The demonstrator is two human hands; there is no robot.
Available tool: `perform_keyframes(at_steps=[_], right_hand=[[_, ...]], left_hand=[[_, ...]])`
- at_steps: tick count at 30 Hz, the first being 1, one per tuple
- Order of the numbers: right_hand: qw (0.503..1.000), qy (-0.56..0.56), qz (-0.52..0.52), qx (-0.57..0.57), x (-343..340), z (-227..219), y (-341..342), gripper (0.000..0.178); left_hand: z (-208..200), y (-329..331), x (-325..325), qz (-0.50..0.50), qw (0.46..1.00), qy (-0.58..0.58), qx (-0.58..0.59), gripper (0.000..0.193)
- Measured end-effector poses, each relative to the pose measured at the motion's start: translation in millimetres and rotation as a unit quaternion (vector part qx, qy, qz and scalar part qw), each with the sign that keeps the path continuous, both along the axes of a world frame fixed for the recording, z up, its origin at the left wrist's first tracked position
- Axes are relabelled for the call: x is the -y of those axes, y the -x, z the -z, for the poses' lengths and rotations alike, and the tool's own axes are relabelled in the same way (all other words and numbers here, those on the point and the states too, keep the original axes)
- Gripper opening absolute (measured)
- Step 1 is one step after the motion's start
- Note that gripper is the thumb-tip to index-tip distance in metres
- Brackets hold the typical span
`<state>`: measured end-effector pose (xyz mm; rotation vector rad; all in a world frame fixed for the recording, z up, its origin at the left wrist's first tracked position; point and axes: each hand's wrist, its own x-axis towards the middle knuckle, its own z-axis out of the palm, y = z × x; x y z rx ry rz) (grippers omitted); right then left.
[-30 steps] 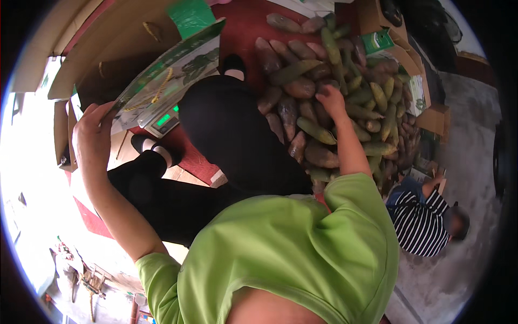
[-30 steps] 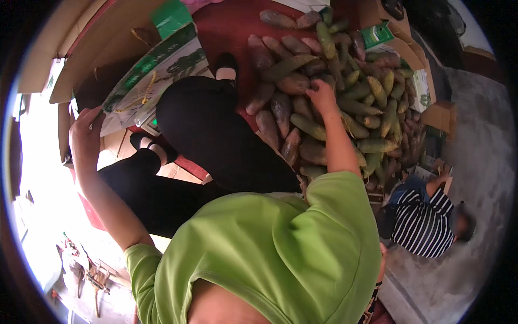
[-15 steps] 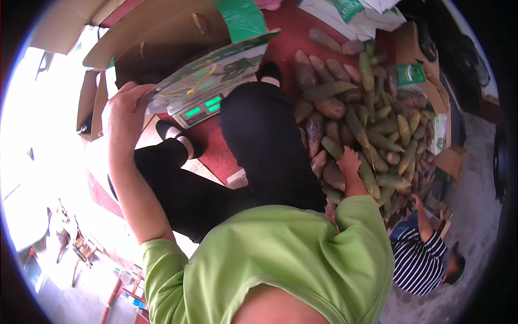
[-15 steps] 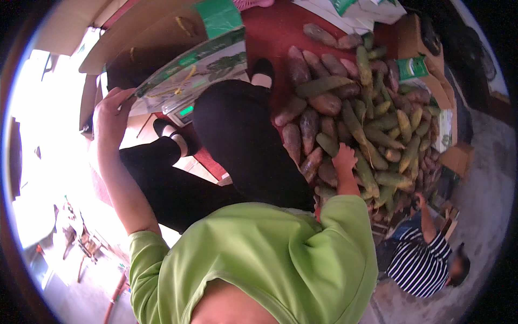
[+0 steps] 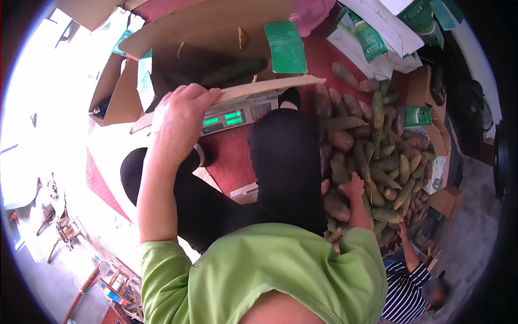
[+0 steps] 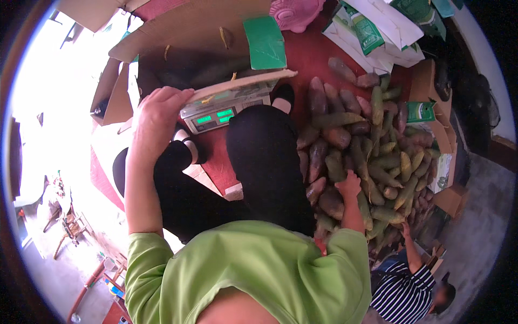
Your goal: Sort and weigh produce into cardboard boxes for packaging.
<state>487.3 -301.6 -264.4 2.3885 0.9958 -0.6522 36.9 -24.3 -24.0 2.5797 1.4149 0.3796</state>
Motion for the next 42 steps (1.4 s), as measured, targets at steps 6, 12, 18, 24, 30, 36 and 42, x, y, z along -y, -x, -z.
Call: perform_keyframes(at_steps=[6,12,18,24,30,36,42], right_hand=[[0.935,-0.323,-0.053,-0.140,-91,-43,-18,0.074],[0.824,-0.498,-0.251,-0.096,-228,-204,58,0.064],[0.679,-0.541,-0.482,-0.121,-309,-295,158,0.046],[0.695,-0.494,-0.478,-0.209,-351,-254,238,0.039],[0.633,-0.587,-0.378,-0.333,-347,-238,195,0.045],[0.783,-0.538,-0.170,-0.263,-288,-138,55,0.040],[0.869,-0.424,0.129,-0.218,-202,2,-16,0.040]], left_hand=[[-2,1,2,-0.001,1.000,-0.002,0.006,0.035],[4,-2,-5,0.005,1.000,-0.007,0.013,0.029],[2,3,-5,-0.006,1.000,0.007,0.027,0.028],[5,-2,-8,-0.005,0.997,0.028,0.078,0.018],[3,-3,-5,-0.014,0.996,0.042,0.076,0.019],[1,-4,-4,-0.013,0.997,0.041,0.070,0.024],[2,-3,-2,-0.028,0.998,0.029,0.046,0.027]])
